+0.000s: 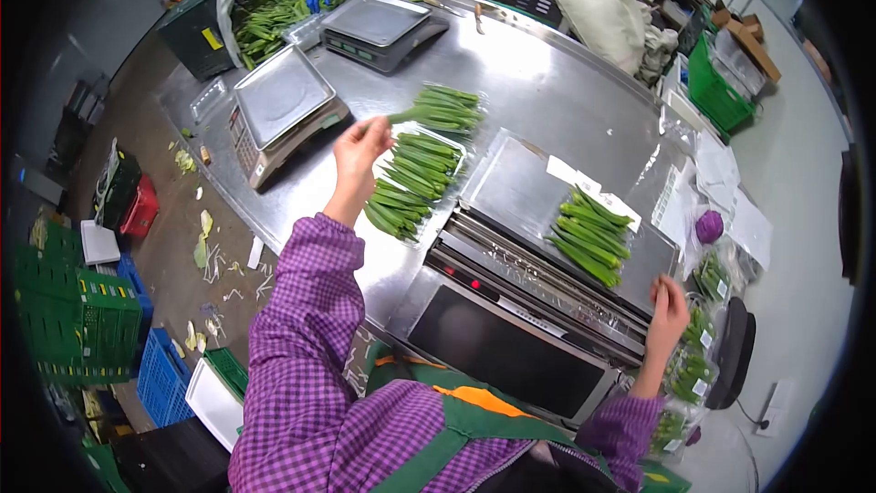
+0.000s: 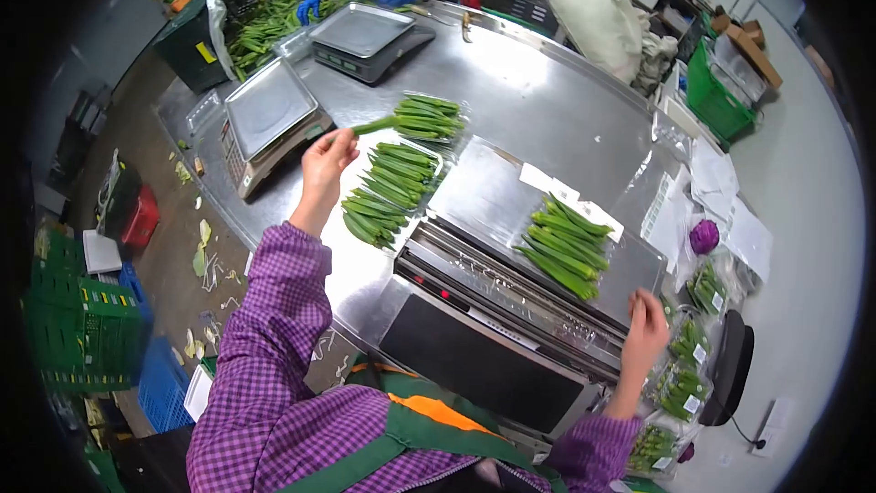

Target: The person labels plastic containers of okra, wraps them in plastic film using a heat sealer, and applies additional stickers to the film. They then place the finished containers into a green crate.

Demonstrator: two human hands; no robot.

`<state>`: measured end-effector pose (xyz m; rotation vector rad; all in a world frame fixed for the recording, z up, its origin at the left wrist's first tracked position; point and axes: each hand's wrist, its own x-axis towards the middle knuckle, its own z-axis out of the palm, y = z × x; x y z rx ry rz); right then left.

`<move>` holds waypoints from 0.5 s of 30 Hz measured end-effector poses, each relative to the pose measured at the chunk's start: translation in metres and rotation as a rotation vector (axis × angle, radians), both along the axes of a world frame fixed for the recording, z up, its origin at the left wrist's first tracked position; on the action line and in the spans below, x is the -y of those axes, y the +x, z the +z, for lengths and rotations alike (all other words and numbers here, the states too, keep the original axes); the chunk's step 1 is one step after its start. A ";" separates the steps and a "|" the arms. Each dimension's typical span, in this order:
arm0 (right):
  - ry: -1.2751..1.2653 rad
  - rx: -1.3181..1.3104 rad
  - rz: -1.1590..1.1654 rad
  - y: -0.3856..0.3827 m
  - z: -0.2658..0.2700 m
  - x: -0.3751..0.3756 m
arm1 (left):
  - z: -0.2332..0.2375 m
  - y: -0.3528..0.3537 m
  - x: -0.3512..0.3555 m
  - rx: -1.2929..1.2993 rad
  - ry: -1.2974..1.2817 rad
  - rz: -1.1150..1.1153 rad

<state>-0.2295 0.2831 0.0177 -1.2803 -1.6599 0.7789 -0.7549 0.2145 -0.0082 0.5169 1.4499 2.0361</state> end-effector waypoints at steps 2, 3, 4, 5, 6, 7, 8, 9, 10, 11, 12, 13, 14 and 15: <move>-0.053 -0.061 -0.054 0.000 0.003 0.037 | -0.007 -0.037 -0.004 -0.033 0.008 0.127; -0.075 -0.071 -0.077 -0.005 0.005 0.056 | -0.009 -0.052 -0.005 -0.036 0.032 0.153; -0.114 -0.079 -0.088 -0.009 0.005 0.073 | -0.014 -0.066 -0.009 -0.012 0.044 0.188; -0.152 -0.087 -0.100 -0.013 0.003 0.089 | -0.017 -0.078 -0.013 -0.015 0.023 0.229; -0.201 -0.124 -0.061 -0.015 -0.003 0.105 | -0.020 -0.088 -0.018 -0.017 0.001 0.269; -0.250 -0.161 -0.024 -0.018 -0.009 0.122 | -0.021 -0.096 -0.023 -0.017 0.001 0.262; -0.300 -0.164 0.004 -0.025 -0.014 0.139 | -0.022 -0.104 -0.028 -0.037 -0.014 0.296; -0.382 -0.098 0.033 -0.029 -0.020 0.157 | -0.022 -0.111 -0.032 -0.058 -0.031 0.330; -0.449 -0.091 0.091 -0.032 -0.029 0.173 | -0.022 -0.116 -0.036 -0.059 -0.031 0.320; -0.409 -0.052 0.163 -0.034 -0.043 0.188 | -0.022 -0.120 -0.041 -0.058 -0.035 0.344; -0.408 0.007 0.186 -0.033 -0.061 0.203 | -0.023 -0.126 -0.046 -0.057 -0.040 0.368; -0.378 0.047 0.229 -0.035 -0.070 0.214 | -0.030 -0.136 -0.051 -0.049 -0.069 0.360; -0.403 0.157 0.192 -0.037 -0.076 0.225 | -0.035 -0.146 -0.056 -0.048 -0.073 0.345; -0.484 0.093 0.129 -0.034 -0.088 0.236 | -0.041 -0.154 -0.061 -0.044 -0.019 0.339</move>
